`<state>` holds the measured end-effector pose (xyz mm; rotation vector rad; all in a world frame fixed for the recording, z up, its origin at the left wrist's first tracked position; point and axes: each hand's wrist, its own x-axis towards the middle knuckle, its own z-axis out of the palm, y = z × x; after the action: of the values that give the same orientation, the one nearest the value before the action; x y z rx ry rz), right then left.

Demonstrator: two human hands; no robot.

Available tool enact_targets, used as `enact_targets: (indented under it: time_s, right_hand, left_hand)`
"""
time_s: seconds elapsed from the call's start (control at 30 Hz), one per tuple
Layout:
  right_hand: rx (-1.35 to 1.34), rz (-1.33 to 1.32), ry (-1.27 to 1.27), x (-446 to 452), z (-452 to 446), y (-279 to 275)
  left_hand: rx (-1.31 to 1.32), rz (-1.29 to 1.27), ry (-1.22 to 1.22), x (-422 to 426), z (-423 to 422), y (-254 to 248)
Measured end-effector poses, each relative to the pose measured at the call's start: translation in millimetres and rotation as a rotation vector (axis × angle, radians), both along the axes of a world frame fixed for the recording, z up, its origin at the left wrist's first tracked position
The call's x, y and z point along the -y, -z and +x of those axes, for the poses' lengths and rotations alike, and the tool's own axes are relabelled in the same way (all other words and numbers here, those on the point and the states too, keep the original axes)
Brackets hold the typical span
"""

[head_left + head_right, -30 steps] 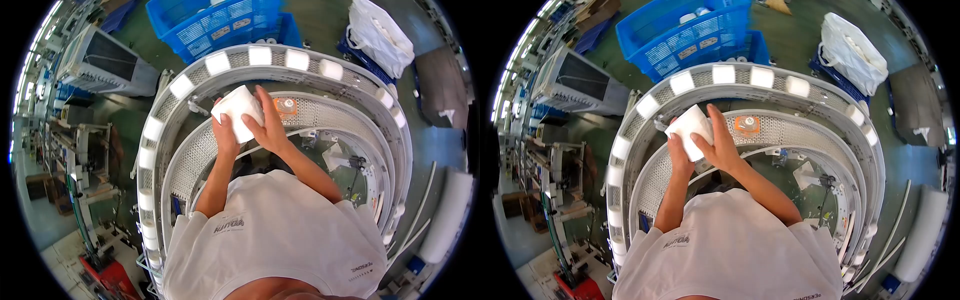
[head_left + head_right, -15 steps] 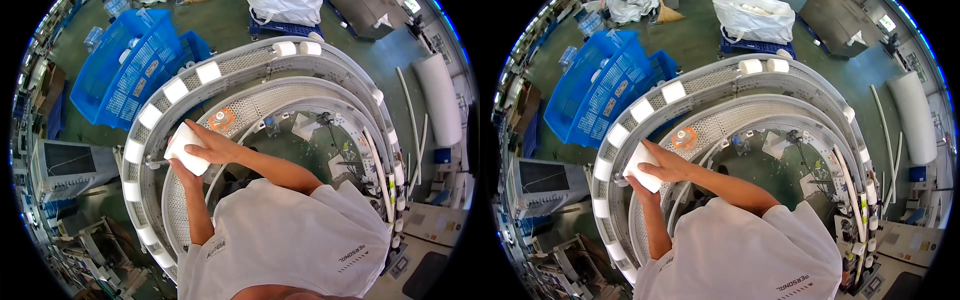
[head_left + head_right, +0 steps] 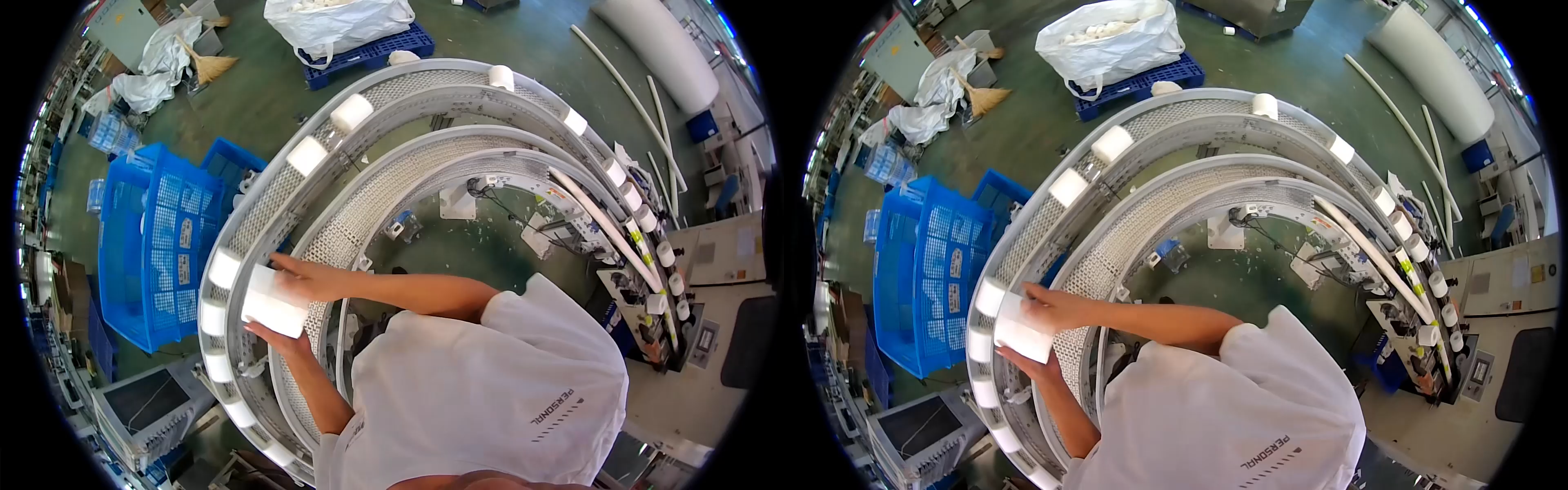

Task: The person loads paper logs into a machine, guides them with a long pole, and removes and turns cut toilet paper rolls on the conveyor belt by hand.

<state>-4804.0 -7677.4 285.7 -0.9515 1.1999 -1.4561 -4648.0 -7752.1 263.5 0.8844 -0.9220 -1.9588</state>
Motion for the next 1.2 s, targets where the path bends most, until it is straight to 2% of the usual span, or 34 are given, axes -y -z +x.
enact_targets:
  time_s: [0.07,0.1,0.13,0.17,0.2,0.23,0.27,0.3,0.33,0.37,0.4,0.43,0.5,0.57,0.63,0.67,0.7,0.73,0.77,0.83,1.03,1.13,1.17,1.2]
  right_hand:
    - [0.074,-0.003,0.189,-16,-19,47]
    - [0.122,0.028,0.19,-39,-40,52]
    - [0.058,0.096,0.246,-59,-57,67]
    - [0.105,0.21,0.315,-85,-67,87]
    - [0.072,0.254,0.353,-111,-81,103]
    - [0.062,0.297,0.391,-139,-89,142]
    - [0.09,0.38,0.442,-172,-91,139]
    - [-0.05,0.542,0.451,-204,-92,160]
    - [0.018,0.639,0.511,-240,-83,200]
    - [-0.135,0.835,0.471,-269,-75,206]
    - [-0.029,0.93,0.523,-305,-54,244]
    - [-0.092,1.004,0.55,-329,-33,252]
    - [-0.295,1.145,0.144,-409,21,329]
    - [0.467,1.008,0.725,-442,87,310]
    - [-0.636,0.959,0.211,-467,126,301]
    - [-0.235,1.091,0.487,-484,162,326]
    - [0.14,1.134,0.864,-507,202,357]
    - [0.341,1.188,0.982,-508,219,344]
    - [0.44,1.229,1.005,-499,224,323]
    - [0.555,1.257,1.049,-481,226,301]
    - [0.706,1.22,1.122,-444,227,269]
    - [0.753,1.176,1.184,-421,221,250]
    - [0.758,1.156,1.207,-418,223,251]
    - [0.764,1.131,1.227,-413,225,251]
  left_hand:
    - [-0.036,0.073,0.003,9,-33,-9]
    - [-0.121,0.133,0.044,24,-43,3]
    - [-0.166,0.234,0.053,36,-55,5]
    - [-0.21,0.33,0.055,48,-67,6]
    - [-0.166,0.303,0.081,60,-80,14]
    - [-0.125,0.281,0.117,74,-95,21]
    - [-0.088,0.264,0.159,88,-113,21]
    - [-0.051,0.251,0.209,103,-132,21]
    - [-0.015,0.208,0.275,120,-152,24]
    - [0.016,0.167,0.346,136,-174,27]
    - [0.098,0.086,0.393,154,-200,32]
    - [0.183,0.008,0.445,172,-225,38]
    - [0.269,-0.165,0.589,208,-279,53]
    - [0.476,-0.353,0.714,231,-332,61]
    - [0.658,-0.612,0.801,246,-375,79]
    - [0.736,-0.736,0.798,256,-394,108]
    - [0.813,-0.862,0.779,262,-409,135]
    - [0.826,-0.865,0.904,253,-412,123]
    - [0.892,-1.01,0.93,258,-420,146]
    - [1.064,-1.185,0.957,247,-420,150]
    - [1.163,-1.528,1.146,227,-387,169]
    - [1.085,-1.507,1.025,234,-354,213]
    - [1.207,-1.493,1.135,233,-349,209]
    - [1.213,-1.494,1.113,241,-349,214]
